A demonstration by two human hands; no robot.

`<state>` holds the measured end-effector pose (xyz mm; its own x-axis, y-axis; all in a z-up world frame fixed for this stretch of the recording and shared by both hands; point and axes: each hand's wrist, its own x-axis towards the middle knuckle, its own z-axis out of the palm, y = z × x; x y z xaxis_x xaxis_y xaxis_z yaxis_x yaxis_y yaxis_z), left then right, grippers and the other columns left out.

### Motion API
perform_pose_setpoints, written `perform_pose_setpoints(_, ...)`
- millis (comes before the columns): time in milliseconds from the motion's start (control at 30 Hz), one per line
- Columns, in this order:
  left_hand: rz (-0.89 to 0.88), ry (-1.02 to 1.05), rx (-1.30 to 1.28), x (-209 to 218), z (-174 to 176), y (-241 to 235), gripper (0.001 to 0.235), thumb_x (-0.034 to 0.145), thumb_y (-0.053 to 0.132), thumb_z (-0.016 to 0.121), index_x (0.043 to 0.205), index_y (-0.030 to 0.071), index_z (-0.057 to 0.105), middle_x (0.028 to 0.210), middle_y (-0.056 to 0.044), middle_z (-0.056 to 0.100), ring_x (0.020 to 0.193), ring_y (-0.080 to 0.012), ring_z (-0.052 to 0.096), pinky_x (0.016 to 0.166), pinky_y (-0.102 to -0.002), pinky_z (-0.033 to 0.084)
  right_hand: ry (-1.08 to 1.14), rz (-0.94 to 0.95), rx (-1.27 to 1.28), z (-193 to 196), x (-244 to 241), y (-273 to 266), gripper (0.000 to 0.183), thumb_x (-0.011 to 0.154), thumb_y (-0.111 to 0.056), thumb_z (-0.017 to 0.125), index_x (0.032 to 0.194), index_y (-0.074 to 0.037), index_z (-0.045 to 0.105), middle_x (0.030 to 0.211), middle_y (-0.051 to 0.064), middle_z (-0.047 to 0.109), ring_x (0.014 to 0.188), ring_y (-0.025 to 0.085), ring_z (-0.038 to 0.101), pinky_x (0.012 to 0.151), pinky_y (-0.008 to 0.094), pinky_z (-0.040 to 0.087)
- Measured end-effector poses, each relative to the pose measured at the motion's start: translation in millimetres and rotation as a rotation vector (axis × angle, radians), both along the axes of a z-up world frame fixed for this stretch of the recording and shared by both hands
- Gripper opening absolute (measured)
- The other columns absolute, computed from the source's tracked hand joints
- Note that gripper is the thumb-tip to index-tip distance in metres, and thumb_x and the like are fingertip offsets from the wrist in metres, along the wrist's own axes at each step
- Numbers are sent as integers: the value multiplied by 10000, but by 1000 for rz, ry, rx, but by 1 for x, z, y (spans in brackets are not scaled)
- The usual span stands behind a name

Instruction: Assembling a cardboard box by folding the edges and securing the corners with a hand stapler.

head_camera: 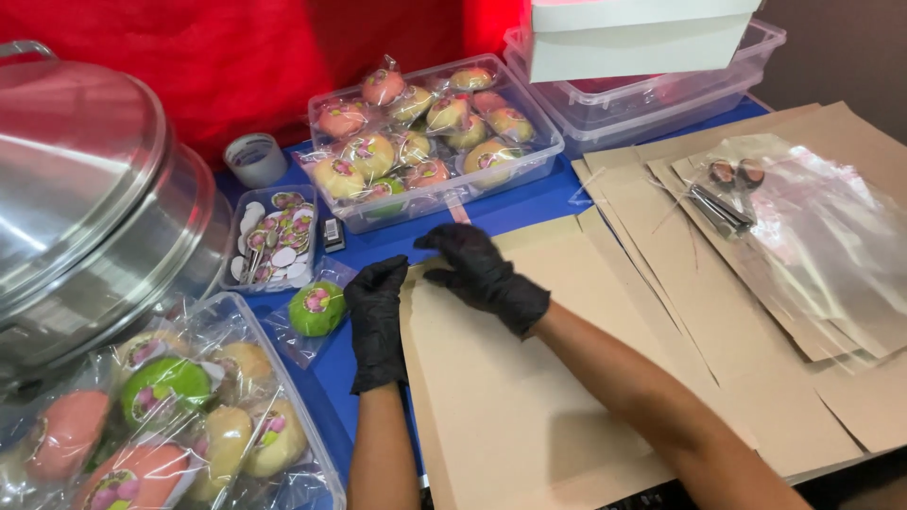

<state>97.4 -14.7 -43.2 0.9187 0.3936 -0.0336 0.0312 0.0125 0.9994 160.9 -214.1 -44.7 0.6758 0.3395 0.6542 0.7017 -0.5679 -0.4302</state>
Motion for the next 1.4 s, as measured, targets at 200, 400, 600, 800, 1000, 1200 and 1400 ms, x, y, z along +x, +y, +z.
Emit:
perform_pose_setpoints(200, 8, -14, -25, 6, -8, 1, 169, 833, 219, 834, 1002, 218, 819, 863, 27, 754, 728, -62, 590, 630, -189, 478, -43, -243, -92, 68, 65, -184, 292, 903, -67, 772, 1188, -132, 755, 1046, 122, 742, 1071, 329, 686, 993, 445, 512)
perform_pose_setpoints(400, -10, -130, -60, 7, -17, 1, 170, 818, 131, 856, 981, 153, 812, 943, -44, 790, 829, -97, 651, 749, -260, 545, 318, -739, -493, 56, 37, -348, 455, 743, -160, 735, 1191, -229, 701, 1238, 137, 563, 993, 402, 704, 879, 458, 553)
perform_pose_setpoints(600, -23, -209, -38, -2, -8, -2, 183, 798, 99, 809, 980, 88, 810, 1016, -69, 807, 993, -195, 750, 1001, -336, 584, 629, -876, -375, 78, -21, -313, 586, 974, -633, 412, 1287, -171, 590, 1710, 198, 204, 1186, 557, 594, 963, 546, 468)
perform_pose_setpoints(800, -13, -153, -91, -16, 14, -10, 165, 797, 110, 811, 962, 90, 808, 1016, -64, 805, 1004, -204, 745, 1012, -343, 578, -17, -487, -688, 60, -4, -289, 202, 987, -220, 597, 798, -155, 627, 688, 102, 624, 697, 304, 639, 694, 399, 444)
perform_pose_setpoints(1000, -4, -184, -110, -15, 7, -11, 155, 804, 87, 788, 958, 97, 803, 1011, -65, 808, 989, -186, 743, 970, -321, 576, 275, -898, -717, 65, -6, -292, 689, 908, -707, 626, 1016, -46, 790, 1163, 216, 623, 1079, 578, 562, 782, 639, 551)
perform_pose_setpoints(1200, -24, -269, 1, -12, -1, -10, 125, 841, 111, 775, 961, 93, 807, 985, -56, 806, 970, -184, 741, 980, -318, 573, 393, -821, 93, 145, -41, -307, 385, 1164, -424, 648, 1084, -51, 702, 932, 165, 720, 791, 350, 645, 644, 493, 386)
perform_pose_setpoints(1400, 10, -244, -10, -9, -9, -11, 117, 832, 92, 780, 946, 104, 801, 979, -42, 810, 975, -185, 760, 974, -312, 594, 528, -143, 910, 131, -28, -233, 190, 1030, -167, 619, 1001, -212, 436, 845, -52, 458, 712, 60, 535, 657, 259, 565)
